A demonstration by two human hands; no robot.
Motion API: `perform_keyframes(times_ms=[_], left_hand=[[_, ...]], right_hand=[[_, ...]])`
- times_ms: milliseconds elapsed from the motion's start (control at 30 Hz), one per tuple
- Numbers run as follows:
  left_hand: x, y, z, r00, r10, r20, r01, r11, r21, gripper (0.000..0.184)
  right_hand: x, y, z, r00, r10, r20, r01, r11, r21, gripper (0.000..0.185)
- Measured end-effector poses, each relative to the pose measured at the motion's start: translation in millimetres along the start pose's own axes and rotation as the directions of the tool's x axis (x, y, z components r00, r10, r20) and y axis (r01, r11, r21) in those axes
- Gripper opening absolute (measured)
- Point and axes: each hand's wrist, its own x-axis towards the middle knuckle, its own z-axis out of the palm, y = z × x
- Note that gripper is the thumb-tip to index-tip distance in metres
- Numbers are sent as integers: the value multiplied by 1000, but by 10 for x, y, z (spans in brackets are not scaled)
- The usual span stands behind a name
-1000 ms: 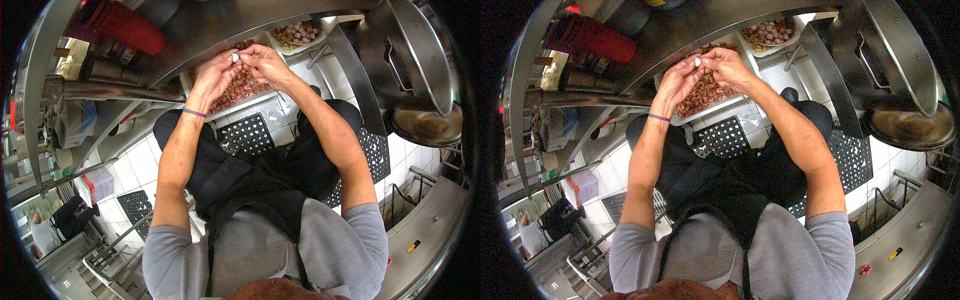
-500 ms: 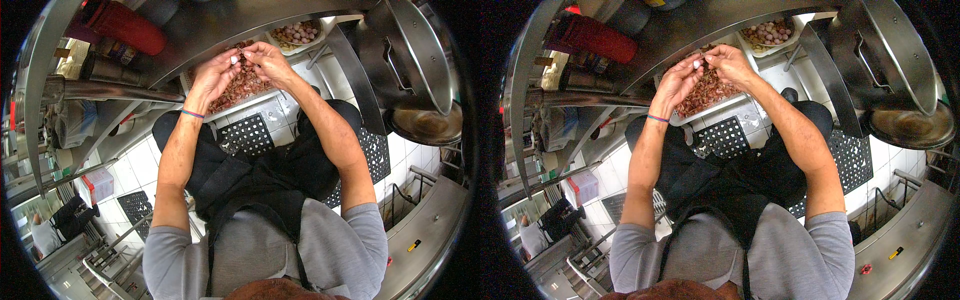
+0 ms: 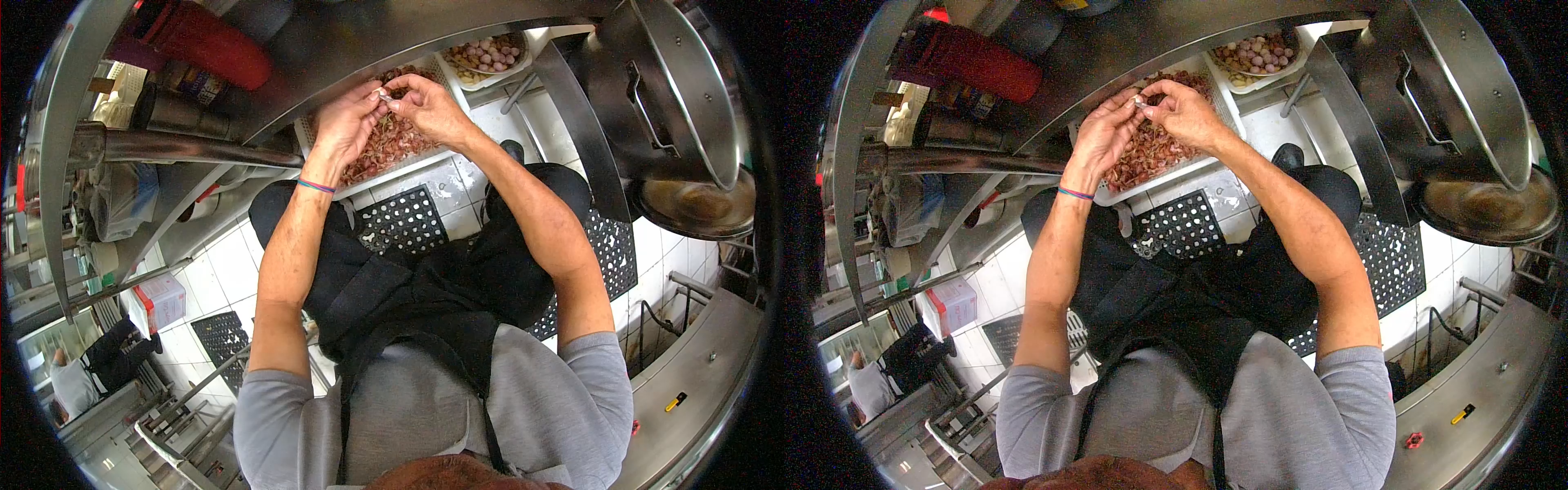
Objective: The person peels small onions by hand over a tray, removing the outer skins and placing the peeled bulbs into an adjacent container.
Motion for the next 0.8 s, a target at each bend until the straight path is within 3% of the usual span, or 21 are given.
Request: perform_keyframes(times_ms=[233, 333, 633, 733, 800], left_hand=[[-20, -11, 34, 1000, 10, 4, -10, 1000, 27, 22], [-16, -29, 20, 1000, 15, -5, -15, 1000, 20, 22], [6, -58, 23, 999, 38, 9, -39, 998, 56, 23], [16, -57, 34, 999, 34, 26, -35, 999, 25, 21], [32, -55, 26, 999, 26, 41, -26, 1000, -4, 20]], right_hand=[[22, 37, -23, 1000, -12, 3, 12, 1000, 11, 31], [29, 48, -27, 1000, -19, -9, 18, 998, -67, 27], [83, 146, -5, 995, -93, -35, 95, 995, 39, 19], [-13, -13, -51, 989, 149, 22, -148, 934, 325, 17], [-1, 8, -61, 980, 193, 42, -191, 877, 441, 17]])
